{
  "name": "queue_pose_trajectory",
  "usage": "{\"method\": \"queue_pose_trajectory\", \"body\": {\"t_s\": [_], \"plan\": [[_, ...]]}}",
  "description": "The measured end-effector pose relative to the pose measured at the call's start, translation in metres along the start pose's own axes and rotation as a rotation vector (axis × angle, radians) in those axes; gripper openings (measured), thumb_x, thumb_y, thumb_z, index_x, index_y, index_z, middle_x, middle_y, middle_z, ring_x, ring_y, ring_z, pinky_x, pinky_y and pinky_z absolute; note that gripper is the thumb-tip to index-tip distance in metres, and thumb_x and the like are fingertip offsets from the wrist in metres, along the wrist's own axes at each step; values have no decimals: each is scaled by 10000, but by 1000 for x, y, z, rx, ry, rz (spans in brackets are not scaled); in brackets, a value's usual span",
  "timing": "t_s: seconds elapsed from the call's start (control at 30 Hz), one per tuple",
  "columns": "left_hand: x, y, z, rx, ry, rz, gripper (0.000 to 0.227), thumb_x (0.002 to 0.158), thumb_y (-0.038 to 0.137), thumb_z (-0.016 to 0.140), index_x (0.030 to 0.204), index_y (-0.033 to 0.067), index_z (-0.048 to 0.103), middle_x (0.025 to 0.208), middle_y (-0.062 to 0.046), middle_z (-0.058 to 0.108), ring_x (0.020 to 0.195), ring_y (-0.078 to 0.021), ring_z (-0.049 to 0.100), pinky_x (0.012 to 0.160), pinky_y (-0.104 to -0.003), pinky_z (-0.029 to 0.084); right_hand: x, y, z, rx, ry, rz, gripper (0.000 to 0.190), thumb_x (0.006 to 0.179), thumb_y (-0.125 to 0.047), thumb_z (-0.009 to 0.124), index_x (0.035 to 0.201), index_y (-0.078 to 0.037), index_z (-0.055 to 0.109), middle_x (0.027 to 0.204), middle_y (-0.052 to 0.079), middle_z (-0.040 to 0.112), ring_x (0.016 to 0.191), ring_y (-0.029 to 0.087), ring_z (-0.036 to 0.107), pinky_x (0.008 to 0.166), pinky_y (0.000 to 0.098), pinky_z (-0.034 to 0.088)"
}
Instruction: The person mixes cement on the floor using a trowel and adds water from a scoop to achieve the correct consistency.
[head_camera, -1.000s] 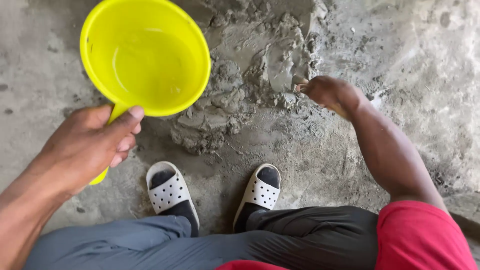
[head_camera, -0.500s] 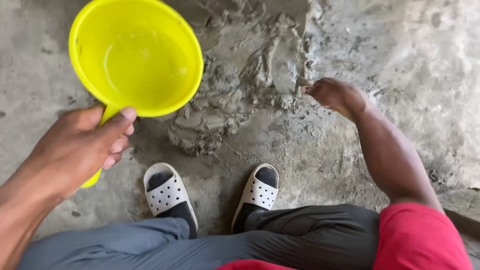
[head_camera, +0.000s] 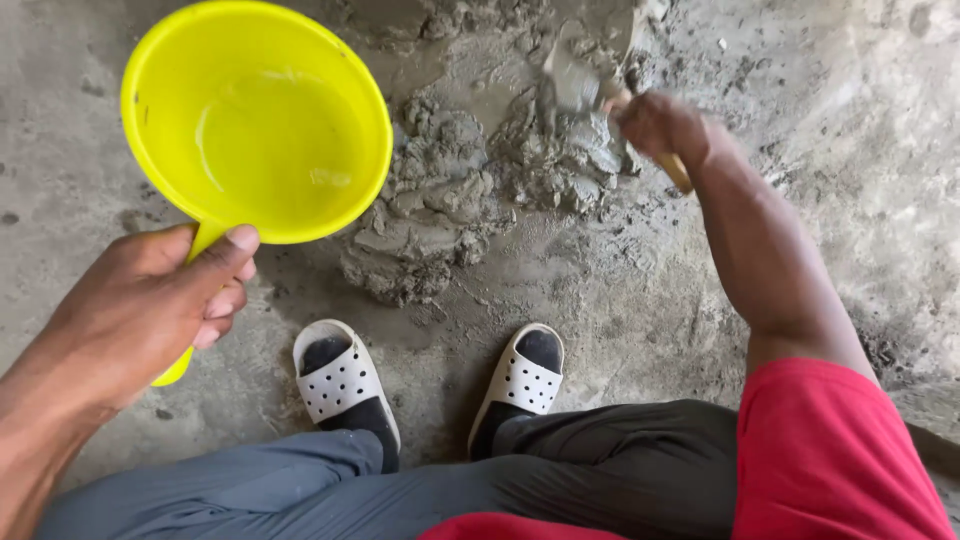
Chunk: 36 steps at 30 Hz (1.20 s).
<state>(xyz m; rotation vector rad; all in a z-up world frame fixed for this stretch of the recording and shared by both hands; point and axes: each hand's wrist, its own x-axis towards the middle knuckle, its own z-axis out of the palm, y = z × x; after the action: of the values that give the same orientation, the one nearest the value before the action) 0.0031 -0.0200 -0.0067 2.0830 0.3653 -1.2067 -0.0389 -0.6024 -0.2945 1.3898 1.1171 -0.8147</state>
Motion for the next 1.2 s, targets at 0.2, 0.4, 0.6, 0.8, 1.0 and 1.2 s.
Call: {"method": "queue_pose_trajectory", "body": {"t_s": [0.2, 0.4, 0.6, 0.8, 1.0, 1.2], "plan": [[-5, -3, 1, -67, -11, 40, 394, 1123, 265, 584, 939, -75, 663, 668, -175, 536, 565, -273, 493, 483, -385, 363, -47, -92, 4, -292, 347, 705, 238, 1063, -146, 441, 1226, -308, 378, 931, -101, 346, 920, -28, 396, 993, 189, 449], [-6, -7, 2, -69, -5, 88, 386, 1121, 242, 581, 923, -84, 642, 668, -182, 516, 537, -285, 457, 425, -389, 292, -115, -28, -29, 376, 52, 464, 332, 1125, -161, 410, 1456, -143, 427, 569, -64, 483, 476, 33, 404, 400, 84, 471], [0, -1, 11, 8, 5, 17, 381, 1117, 257, 593, 954, -78, 671, 681, -174, 558, 572, -277, 495, 485, -390, 344, -3, -112, 32, -539, 372, 938, 287, 1047, -95, 443, 1324, -49, 500, 694, -77, 203, 628, 54, 307, 675, 193, 323], [-3, 2, 11, -35, 5, 10, 401, 1112, 292, 602, 979, -78, 679, 687, -181, 557, 586, -272, 506, 505, -389, 387, -141, -52, -53, 93, -17, 87, 319, 1059, 40, 375, 978, -263, 317, 875, 155, 317, 736, 165, 303, 776, 214, 429], [0, 7, 12, -19, 2, 18, 395, 1145, 226, 565, 929, -97, 639, 682, -183, 509, 568, -284, 463, 489, -391, 342, -32, -91, 76, 406, -164, 195, 433, 959, -637, 540, 1213, -289, 571, 865, -150, 668, 708, -12, 551, 706, 99, 519], [4, -6, 9, -18, -36, 38, 416, 1132, 252, 575, 956, -117, 648, 682, -203, 515, 577, -303, 486, 491, -400, 354, -28, -134, 39, -173, 130, 594, 285, 1046, -347, 589, 807, -417, 451, 653, -86, 383, 698, 97, 347, 809, 216, 358]]}}
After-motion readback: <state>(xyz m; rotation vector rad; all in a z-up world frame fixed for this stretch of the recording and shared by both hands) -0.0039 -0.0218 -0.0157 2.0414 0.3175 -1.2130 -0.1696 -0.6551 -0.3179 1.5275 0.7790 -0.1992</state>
